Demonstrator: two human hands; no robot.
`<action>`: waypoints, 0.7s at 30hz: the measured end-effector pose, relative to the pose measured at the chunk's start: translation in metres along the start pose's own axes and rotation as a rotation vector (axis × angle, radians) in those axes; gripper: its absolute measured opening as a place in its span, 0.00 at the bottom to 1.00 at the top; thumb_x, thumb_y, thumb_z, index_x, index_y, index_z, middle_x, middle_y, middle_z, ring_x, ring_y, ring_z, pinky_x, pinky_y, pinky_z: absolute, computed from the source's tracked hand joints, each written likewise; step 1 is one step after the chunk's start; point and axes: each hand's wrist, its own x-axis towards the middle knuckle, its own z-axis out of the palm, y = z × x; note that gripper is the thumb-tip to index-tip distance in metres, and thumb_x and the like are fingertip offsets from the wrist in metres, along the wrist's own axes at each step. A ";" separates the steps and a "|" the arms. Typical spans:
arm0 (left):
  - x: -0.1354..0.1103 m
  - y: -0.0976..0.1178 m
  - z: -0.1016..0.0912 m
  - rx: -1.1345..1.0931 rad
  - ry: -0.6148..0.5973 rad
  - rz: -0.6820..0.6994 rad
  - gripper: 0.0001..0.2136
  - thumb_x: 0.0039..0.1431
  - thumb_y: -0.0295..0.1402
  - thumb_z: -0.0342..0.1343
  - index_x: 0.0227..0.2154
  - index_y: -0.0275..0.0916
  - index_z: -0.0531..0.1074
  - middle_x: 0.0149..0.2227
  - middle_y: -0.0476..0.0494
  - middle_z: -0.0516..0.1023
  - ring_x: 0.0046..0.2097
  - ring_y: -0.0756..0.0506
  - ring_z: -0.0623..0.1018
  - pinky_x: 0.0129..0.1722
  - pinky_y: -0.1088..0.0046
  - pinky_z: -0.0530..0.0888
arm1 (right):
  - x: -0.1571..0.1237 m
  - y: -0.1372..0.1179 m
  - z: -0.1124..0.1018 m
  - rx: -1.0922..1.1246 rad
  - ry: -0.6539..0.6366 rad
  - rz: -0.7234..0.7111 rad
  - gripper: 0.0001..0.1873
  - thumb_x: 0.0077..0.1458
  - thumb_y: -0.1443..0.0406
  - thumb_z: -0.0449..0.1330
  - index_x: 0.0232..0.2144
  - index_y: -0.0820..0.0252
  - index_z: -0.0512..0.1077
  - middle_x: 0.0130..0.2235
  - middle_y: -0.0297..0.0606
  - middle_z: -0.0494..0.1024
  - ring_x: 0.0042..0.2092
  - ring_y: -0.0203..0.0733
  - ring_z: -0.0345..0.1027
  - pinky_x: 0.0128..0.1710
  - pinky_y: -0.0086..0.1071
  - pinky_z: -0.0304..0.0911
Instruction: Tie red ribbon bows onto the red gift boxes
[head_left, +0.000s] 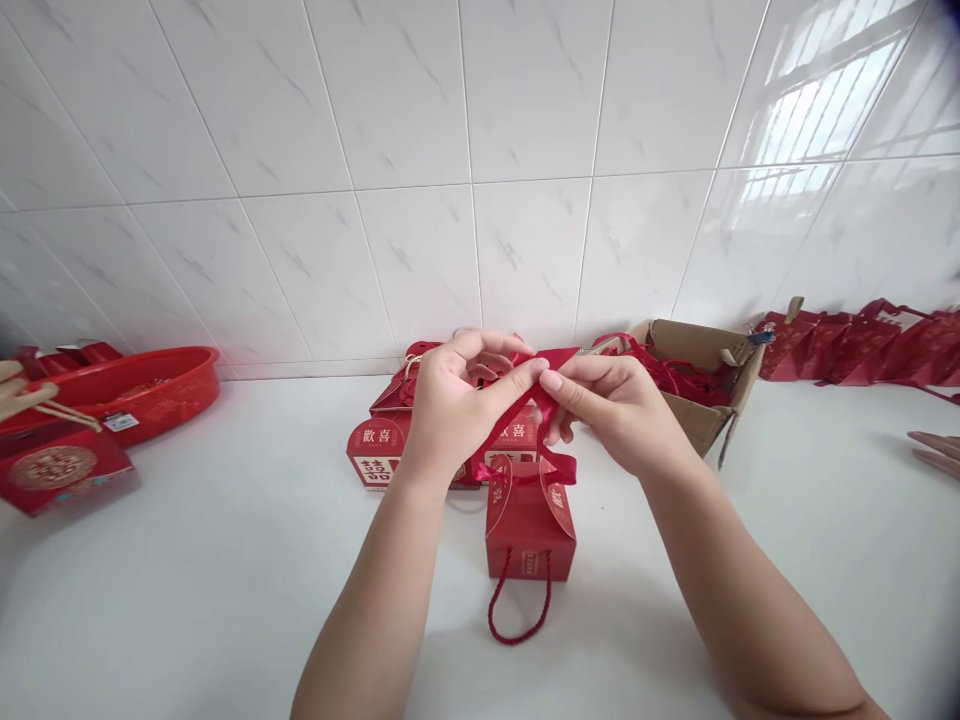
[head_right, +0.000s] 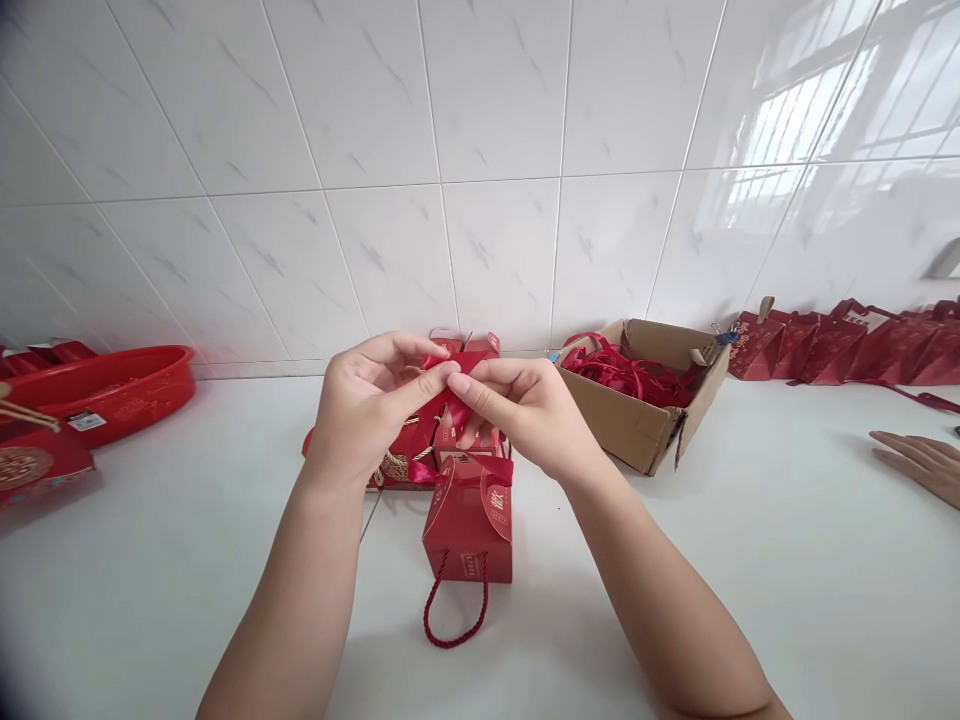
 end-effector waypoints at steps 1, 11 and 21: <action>0.000 0.000 -0.001 -0.011 -0.009 -0.016 0.08 0.47 0.36 0.65 0.28 0.39 0.75 0.36 0.43 0.78 0.35 0.47 0.77 0.36 0.69 0.74 | 0.000 0.000 0.000 0.019 -0.020 0.014 0.13 0.53 0.57 0.62 0.27 0.63 0.76 0.22 0.34 0.75 0.23 0.32 0.69 0.21 0.26 0.64; 0.002 0.000 -0.005 -0.030 0.010 -0.005 0.11 0.41 0.35 0.68 0.22 0.38 0.71 0.28 0.47 0.76 0.32 0.48 0.76 0.32 0.71 0.74 | 0.003 0.006 -0.002 0.100 -0.066 0.103 0.16 0.52 0.55 0.62 0.24 0.63 0.74 0.21 0.34 0.75 0.20 0.31 0.67 0.19 0.25 0.64; 0.004 -0.004 -0.011 -0.120 -0.338 -0.188 0.11 0.49 0.40 0.63 0.33 0.39 0.74 0.34 0.43 0.79 0.38 0.45 0.79 0.38 0.66 0.76 | 0.008 0.013 -0.002 0.178 0.036 0.090 0.15 0.52 0.55 0.62 0.25 0.62 0.74 0.22 0.33 0.72 0.20 0.30 0.63 0.18 0.24 0.59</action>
